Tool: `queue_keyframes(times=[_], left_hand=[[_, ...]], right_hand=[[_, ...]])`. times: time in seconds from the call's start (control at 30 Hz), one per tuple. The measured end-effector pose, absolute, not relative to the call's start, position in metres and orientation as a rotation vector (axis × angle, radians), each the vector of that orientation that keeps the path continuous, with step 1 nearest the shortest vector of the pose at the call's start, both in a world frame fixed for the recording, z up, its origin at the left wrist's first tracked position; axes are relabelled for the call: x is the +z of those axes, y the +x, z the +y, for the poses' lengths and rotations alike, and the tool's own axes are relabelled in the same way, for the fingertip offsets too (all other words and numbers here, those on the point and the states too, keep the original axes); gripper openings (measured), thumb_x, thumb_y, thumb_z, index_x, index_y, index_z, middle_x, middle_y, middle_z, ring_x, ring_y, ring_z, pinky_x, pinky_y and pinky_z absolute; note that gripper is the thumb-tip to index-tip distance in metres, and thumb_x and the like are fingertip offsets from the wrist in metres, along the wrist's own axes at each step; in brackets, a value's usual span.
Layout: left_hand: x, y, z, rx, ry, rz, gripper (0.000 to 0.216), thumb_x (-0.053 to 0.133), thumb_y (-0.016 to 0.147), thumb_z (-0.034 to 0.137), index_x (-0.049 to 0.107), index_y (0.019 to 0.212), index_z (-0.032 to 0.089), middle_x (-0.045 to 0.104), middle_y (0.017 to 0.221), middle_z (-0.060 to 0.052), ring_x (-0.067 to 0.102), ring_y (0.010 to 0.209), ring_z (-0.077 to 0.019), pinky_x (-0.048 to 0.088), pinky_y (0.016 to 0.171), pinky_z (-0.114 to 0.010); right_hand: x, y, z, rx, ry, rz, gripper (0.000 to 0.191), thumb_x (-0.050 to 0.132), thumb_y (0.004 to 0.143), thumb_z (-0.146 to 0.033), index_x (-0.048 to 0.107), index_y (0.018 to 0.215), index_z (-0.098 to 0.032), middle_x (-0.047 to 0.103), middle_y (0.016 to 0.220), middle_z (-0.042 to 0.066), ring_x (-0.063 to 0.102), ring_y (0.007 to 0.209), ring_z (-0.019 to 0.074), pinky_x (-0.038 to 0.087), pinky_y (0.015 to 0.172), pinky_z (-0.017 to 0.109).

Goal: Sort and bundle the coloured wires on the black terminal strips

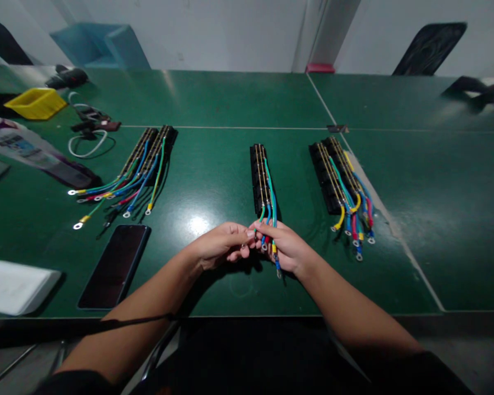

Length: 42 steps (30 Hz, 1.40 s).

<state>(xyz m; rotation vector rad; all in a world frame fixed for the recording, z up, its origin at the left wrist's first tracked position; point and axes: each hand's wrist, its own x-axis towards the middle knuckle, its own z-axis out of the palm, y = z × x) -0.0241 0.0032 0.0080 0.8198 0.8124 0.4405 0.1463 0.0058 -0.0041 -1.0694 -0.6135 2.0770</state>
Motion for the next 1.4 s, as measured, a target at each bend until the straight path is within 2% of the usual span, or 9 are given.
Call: queue_keyframes(times=[0.13, 0.33, 0.6, 0.87, 1.13, 1.3, 1.4], left_hand=[[0.0074, -0.0247, 0.0041, 0.432, 0.833, 0.825, 0.034, 0.067, 0.080, 0.042, 0.061, 0.080, 0.009, 0.057, 0.053, 0.001, 0.039, 0.036, -0.0014, 0.021, 0.035, -0.014], [0.0057, -0.0263, 0.0049, 0.416, 0.787, 0.771, 0.029, 0.066, 0.081, 0.039, 0.062, 0.085, 0.011, 0.048, 0.048, 0.006, 0.027, 0.034, 0.0004, 0.015, 0.036, -0.014], [0.0058, -0.0260, 0.0050, 0.430, 0.844, 0.809, 0.034, 0.065, 0.081, 0.042, 0.061, 0.079, 0.009, 0.057, 0.054, 0.000, 0.039, 0.036, -0.0024, 0.021, 0.036, -0.015], [0.0057, -0.0266, 0.0053, 0.407, 0.827, 0.810, 0.032, 0.067, 0.080, 0.042, 0.062, 0.085, 0.011, 0.047, 0.049, 0.006, 0.027, 0.036, -0.0005, 0.017, 0.036, -0.013], [0.0073, -0.0298, 0.0062, 0.428, 0.903, 0.855, 0.034, 0.064, 0.082, 0.043, 0.062, 0.081, 0.009, 0.060, 0.056, 0.000, 0.044, 0.037, -0.0025, 0.026, 0.035, -0.014], [0.0117, -0.0324, 0.0061, 0.399, 0.956, 0.875, 0.029, 0.069, 0.078, 0.038, 0.059, 0.077, 0.010, 0.061, 0.055, 0.000, 0.046, 0.038, -0.0035, 0.030, 0.035, -0.013], [0.0132, -0.0327, 0.0051, 0.378, 0.951, 0.820, 0.028, 0.066, 0.081, 0.037, 0.060, 0.079, 0.010, 0.059, 0.054, 0.001, 0.043, 0.037, -0.0023, 0.028, 0.034, -0.012]], right_hand=[[-0.0051, 0.1463, 0.0059, 2.075, -1.064, -0.608, 0.015, 0.070, 0.077, -0.023, 0.059, 0.075, -0.014, 0.056, 0.059, -0.002, 0.054, 0.048, 0.0068, 0.041, 0.043, 0.017], [-0.0031, 0.1466, 0.0059, 2.099, -1.068, -0.555, 0.009, 0.067, 0.080, -0.019, 0.060, 0.078, -0.013, 0.056, 0.060, -0.002, 0.053, 0.047, 0.0060, 0.041, 0.042, 0.015], [-0.0039, 0.1461, 0.0060, 2.090, -1.060, -0.559, 0.010, 0.068, 0.079, -0.018, 0.060, 0.076, -0.013, 0.057, 0.059, -0.001, 0.056, 0.048, 0.0075, 0.043, 0.043, 0.016], [-0.0031, 0.1464, 0.0064, 2.102, -1.068, -0.552, 0.005, 0.063, 0.083, -0.017, 0.062, 0.082, -0.012, 0.056, 0.059, -0.001, 0.054, 0.045, 0.0062, 0.042, 0.040, 0.014], [-0.0031, 0.1456, 0.0065, 2.096, -1.070, -0.511, 0.010, 0.066, 0.081, -0.016, 0.058, 0.074, -0.014, 0.058, 0.056, -0.002, 0.055, 0.045, 0.0068, 0.044, 0.042, 0.015], [-0.0031, 0.1462, 0.0063, 2.082, -1.111, -0.592, 0.012, 0.066, 0.082, -0.020, 0.062, 0.076, -0.012, 0.057, 0.052, -0.002, 0.054, 0.042, 0.0062, 0.041, 0.039, 0.014], [-0.0045, 0.1462, 0.0060, 2.072, -1.101, -0.620, 0.014, 0.068, 0.081, -0.022, 0.061, 0.074, -0.012, 0.057, 0.051, -0.002, 0.055, 0.042, 0.0066, 0.043, 0.039, 0.015]])
